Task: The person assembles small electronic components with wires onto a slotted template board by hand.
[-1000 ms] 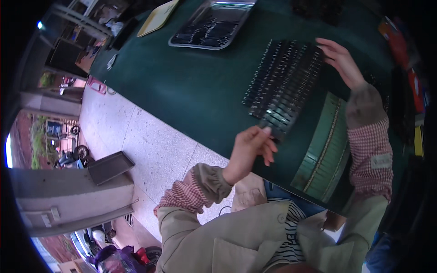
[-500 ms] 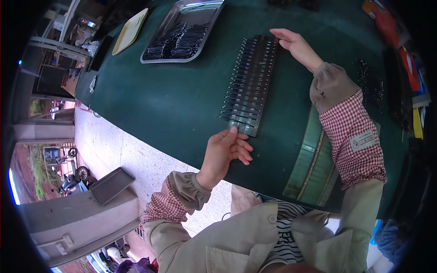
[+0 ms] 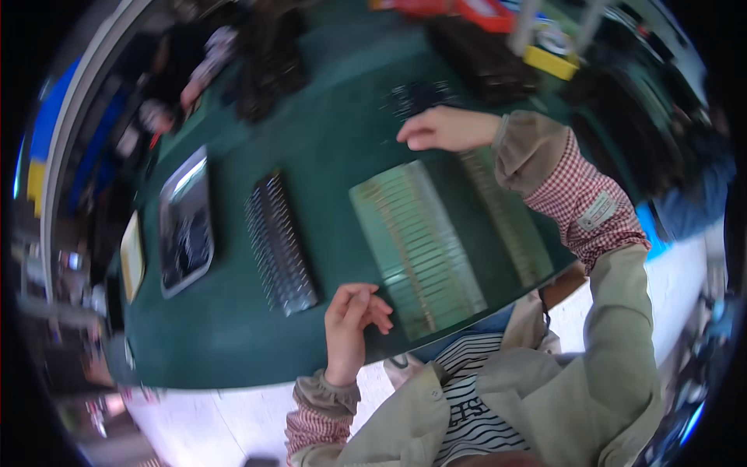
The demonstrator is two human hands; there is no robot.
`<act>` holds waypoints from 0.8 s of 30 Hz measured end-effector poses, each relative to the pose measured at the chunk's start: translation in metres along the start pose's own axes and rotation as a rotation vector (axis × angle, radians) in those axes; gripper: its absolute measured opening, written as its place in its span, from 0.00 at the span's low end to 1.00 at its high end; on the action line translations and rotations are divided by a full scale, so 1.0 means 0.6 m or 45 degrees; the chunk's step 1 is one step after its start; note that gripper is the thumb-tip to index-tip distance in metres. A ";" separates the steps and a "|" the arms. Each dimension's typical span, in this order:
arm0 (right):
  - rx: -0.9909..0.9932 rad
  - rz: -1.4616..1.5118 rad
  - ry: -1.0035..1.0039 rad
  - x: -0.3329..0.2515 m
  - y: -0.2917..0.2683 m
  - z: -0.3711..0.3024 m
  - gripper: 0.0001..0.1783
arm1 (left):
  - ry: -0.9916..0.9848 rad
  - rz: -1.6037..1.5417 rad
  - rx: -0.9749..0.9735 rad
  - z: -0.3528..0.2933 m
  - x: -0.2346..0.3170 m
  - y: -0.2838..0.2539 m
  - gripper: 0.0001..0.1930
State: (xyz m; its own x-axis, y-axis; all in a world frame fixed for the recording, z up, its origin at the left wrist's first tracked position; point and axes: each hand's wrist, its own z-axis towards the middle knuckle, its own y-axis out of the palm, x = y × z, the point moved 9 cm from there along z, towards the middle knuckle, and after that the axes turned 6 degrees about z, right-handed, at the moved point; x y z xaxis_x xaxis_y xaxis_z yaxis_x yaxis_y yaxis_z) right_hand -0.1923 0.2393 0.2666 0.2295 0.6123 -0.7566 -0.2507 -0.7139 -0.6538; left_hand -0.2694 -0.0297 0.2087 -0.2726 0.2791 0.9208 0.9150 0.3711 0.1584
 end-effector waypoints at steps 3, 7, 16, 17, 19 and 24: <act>0.082 -0.300 0.330 0.115 -0.116 -0.248 0.18 | -0.057 0.163 -0.153 -0.006 -0.015 0.157 0.10; 0.784 -0.464 0.495 0.186 -0.311 -0.615 0.21 | 0.111 0.267 -0.134 0.011 0.002 0.288 0.07; 0.821 -0.910 1.214 0.361 -0.438 -0.926 0.38 | 0.158 0.290 -0.075 0.038 -0.037 0.457 0.07; 0.828 -0.890 1.253 0.380 -0.434 -0.950 0.39 | 0.166 0.283 -0.056 0.037 -0.042 0.469 0.07; 0.842 -0.848 1.333 0.407 -0.427 -0.994 0.41 | 0.181 0.271 -0.017 0.033 -0.050 0.494 0.07; 1.128 -0.778 1.178 0.403 -0.450 -1.038 0.42 | 0.181 0.273 0.019 0.037 -0.056 0.556 0.07</act>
State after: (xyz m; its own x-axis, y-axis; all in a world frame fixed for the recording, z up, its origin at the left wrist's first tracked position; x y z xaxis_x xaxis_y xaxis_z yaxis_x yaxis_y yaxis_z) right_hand 0.5169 0.3684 0.2662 0.9513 0.0558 -0.3031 -0.3076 0.2352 -0.9220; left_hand 0.0385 0.1043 0.2228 -0.0272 0.2260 0.9738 0.9426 0.3301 -0.0503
